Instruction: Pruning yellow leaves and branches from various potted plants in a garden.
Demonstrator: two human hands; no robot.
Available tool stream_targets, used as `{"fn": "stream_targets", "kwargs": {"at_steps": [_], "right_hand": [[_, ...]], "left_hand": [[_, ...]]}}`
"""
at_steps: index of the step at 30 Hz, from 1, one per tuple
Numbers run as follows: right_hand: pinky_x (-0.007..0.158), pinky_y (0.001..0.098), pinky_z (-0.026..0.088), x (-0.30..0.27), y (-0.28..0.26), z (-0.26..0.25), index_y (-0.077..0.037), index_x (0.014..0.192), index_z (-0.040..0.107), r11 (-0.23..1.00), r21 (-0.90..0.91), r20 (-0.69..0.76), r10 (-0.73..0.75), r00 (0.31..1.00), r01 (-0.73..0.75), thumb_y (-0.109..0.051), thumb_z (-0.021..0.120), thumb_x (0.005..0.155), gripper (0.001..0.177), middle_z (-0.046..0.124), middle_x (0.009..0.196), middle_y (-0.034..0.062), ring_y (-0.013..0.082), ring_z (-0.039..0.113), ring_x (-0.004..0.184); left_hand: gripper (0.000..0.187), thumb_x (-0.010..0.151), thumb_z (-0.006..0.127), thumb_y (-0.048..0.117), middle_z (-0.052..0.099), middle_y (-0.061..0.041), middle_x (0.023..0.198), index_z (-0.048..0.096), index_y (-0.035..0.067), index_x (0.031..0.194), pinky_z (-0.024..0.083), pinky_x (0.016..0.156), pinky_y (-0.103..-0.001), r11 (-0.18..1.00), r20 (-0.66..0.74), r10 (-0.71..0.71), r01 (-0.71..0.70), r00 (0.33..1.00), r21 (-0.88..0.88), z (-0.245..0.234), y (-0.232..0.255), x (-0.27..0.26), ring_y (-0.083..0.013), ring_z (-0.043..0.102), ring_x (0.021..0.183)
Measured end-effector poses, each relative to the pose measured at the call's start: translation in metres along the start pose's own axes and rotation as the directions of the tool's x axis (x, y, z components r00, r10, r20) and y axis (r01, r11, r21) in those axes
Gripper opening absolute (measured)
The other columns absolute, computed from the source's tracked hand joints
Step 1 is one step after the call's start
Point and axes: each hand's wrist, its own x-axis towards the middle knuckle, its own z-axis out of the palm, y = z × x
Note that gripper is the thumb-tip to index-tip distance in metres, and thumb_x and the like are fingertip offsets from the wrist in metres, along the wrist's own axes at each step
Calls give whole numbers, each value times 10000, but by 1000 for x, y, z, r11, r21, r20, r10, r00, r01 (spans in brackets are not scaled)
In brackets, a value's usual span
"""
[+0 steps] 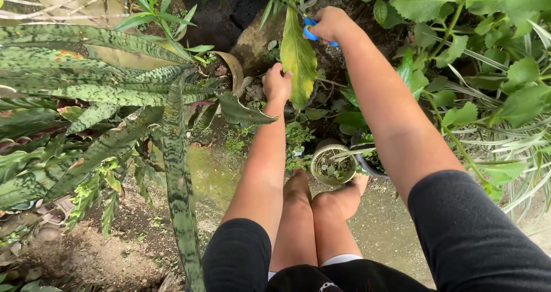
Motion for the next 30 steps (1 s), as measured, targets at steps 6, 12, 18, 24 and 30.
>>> {"fn": "stream_targets", "kwargs": {"at_steps": [6,12,18,24,30], "right_hand": [[615,357,584,4,0,10,-6,1104,722,995,-80,-42,-70,997,67,-235,759,871,329,724,757,147,211,702,566],[594,349,587,-20,-13,-2,-26,1115,728,999,42,-22,-12,1000,13,-273,801,845,373,731,803,112,181,696,578],[576,329,562,8,7,1,-61,1178,730,989,141,-56,-26,998,34,-393,912,718,595,723,871,68,165,656,583],[489,318,463,19,16,13,-60,1209,736,949,313,-51,-31,998,45,-326,917,711,592,703,808,51,136,559,526],[458,314,454,20,38,12,-37,1194,729,909,414,21,-60,998,46,-295,904,766,530,702,779,53,114,581,527]], "left_hand": [[255,867,744,255,686,-110,1119,670,102,1058,463,931,-520,999,-12,-18,18,1000,28,-7,1,-3,-377,583,1109],[273,893,727,263,673,-103,1187,676,101,1107,445,979,-523,996,2,-35,35,999,80,-19,17,-8,-365,560,1173],[352,908,704,275,648,-99,1246,644,120,1219,423,1020,-521,985,50,-33,24,998,171,-24,42,-17,-352,536,1223],[369,906,707,265,644,-99,1253,642,121,1240,427,1039,-499,982,30,11,-17,999,187,-10,35,-16,-343,531,1246],[374,882,710,248,652,-76,1260,660,144,1237,412,1041,-509,984,10,-7,5,1000,180,-11,25,-17,-327,529,1259]]}}
